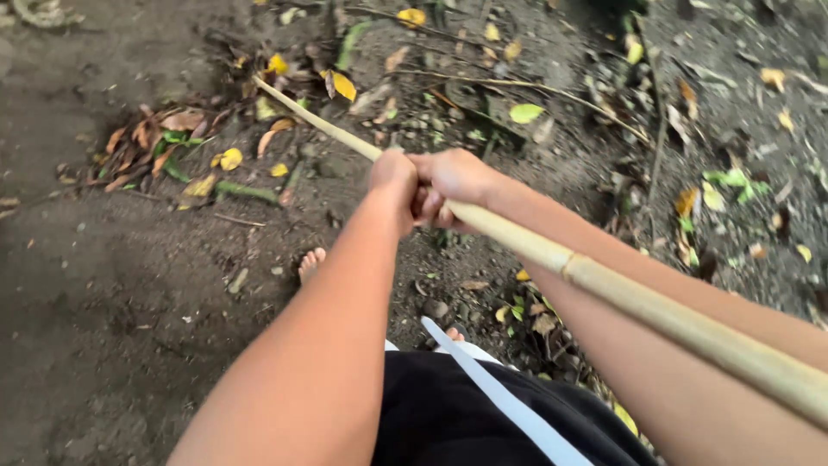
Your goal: Clearing leaves and debris from the ground using a bamboo rake.
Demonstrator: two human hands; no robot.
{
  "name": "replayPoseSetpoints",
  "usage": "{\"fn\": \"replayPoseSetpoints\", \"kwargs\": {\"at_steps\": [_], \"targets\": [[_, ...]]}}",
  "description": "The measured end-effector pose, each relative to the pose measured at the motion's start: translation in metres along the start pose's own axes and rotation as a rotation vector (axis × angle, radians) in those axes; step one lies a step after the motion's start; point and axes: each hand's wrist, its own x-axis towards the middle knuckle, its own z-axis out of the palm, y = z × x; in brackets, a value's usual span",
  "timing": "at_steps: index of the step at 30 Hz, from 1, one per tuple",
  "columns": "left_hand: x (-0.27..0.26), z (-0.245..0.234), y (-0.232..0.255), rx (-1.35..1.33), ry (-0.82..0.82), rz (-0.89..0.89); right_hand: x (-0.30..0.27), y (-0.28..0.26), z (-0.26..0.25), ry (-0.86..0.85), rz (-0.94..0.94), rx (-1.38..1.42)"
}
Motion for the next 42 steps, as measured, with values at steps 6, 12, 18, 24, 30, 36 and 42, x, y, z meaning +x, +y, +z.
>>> {"fn": "replayPoseSetpoints", "kwargs": {"at_steps": [6, 12, 18, 24, 30, 36, 42], "targets": [[-0.055, 0.062, -0.081, -0.026, 0.071, 0.091, -0.089, 0.058, -0.051, 0.013, -0.069, -0.034], [-0.099, 0.054, -0.074, -0.153, 0.111, 0.279, -0.105, 0.049, -0.034, -0.044, -0.212, -0.236], [-0.086, -0.016, -0.017, -0.194, 0.176, 0.421, -0.070, 0.004, 0.033, -0.190, -0.295, -0.311], [-0.042, -0.138, 0.064, -0.350, 0.277, 0.425, 0.000, -0.064, 0.149, -0.288, -0.238, -0.503], [-0.039, -0.270, 0.143, -0.510, 0.366, 0.404, 0.107, -0.122, 0.281, -0.428, -0.093, -0.588], [-0.052, -0.365, 0.198, -0.624, 0.445, 0.322, 0.148, -0.158, 0.386, -0.551, 0.041, -0.537], [-0.021, -0.407, 0.218, -0.741, 0.402, 0.347, 0.186, -0.182, 0.423, -0.610, 0.114, -0.666]]}}
